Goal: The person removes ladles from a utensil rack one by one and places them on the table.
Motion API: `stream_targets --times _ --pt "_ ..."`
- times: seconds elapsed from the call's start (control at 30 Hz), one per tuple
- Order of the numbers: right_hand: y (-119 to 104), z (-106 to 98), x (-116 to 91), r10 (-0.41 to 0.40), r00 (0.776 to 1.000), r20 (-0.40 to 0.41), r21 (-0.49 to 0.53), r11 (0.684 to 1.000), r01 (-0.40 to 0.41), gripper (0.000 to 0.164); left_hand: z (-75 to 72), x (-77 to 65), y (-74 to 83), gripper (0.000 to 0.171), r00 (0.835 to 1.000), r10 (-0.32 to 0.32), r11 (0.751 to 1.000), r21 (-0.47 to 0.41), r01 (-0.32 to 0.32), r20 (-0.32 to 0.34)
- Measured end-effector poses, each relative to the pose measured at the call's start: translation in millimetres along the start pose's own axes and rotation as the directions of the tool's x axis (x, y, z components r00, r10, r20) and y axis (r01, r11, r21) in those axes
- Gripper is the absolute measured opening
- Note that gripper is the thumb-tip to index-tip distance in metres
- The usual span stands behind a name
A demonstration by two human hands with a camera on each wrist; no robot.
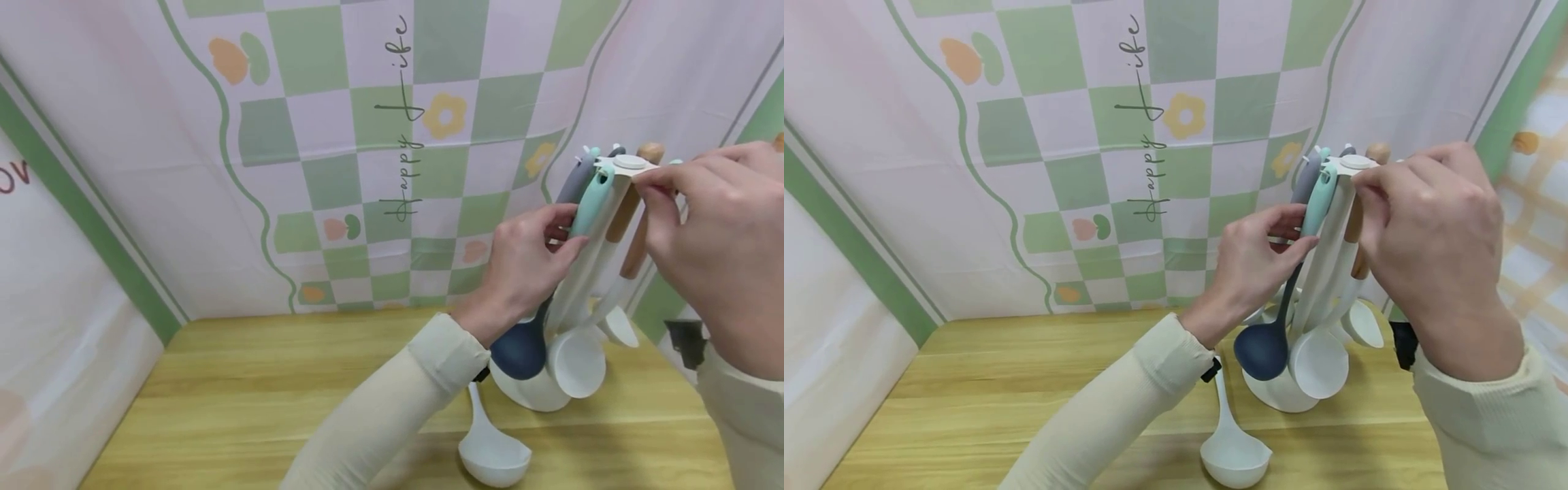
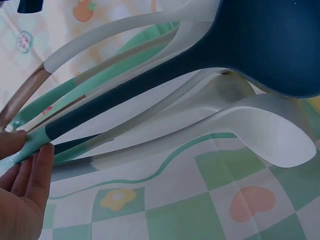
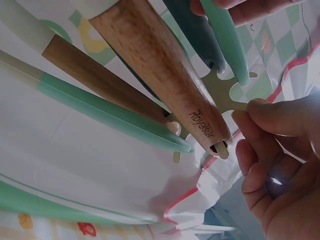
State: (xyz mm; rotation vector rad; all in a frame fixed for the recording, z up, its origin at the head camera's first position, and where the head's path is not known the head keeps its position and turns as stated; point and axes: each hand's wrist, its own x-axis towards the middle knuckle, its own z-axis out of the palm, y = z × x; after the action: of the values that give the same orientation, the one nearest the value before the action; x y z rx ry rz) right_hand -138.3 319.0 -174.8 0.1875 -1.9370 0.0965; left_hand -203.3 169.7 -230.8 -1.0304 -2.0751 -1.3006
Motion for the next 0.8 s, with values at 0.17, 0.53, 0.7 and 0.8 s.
stream_targets --times 0.17,0.53,0.7,0.8 --pt "0.5 0.1 -0.6 -0.008 1.0 -0.003 -0.005 1.0 0.008 0.032 -1.7 -0.2 1.2 0.031 1.0 0.012 1.0 0.005 -0.012 -0.016" --pt "1.0 -2.4 -0.5 -0.021 1.0 0.015 -0.036 0.999 0.022 0.036 -5.9 2.0 3.5 0.032 0.999 0.027 1.0 0.005 -0.027 -0.021" --pt "-3.4 -14.5 3.1 -0.06 0.989 0.133 -0.092 0.993 0.072 0.046 -6.8 0.7 3.7 0.031 0.999 0.033 0.999 0.0 -0.033 -0.028" --pt "-3.3 -12.2 2.7 -0.049 0.993 0.104 -0.076 0.995 0.057 0.043 -7.9 -0.6 4.0 0.031 0.998 0.045 0.999 -0.012 -0.045 -0.039"
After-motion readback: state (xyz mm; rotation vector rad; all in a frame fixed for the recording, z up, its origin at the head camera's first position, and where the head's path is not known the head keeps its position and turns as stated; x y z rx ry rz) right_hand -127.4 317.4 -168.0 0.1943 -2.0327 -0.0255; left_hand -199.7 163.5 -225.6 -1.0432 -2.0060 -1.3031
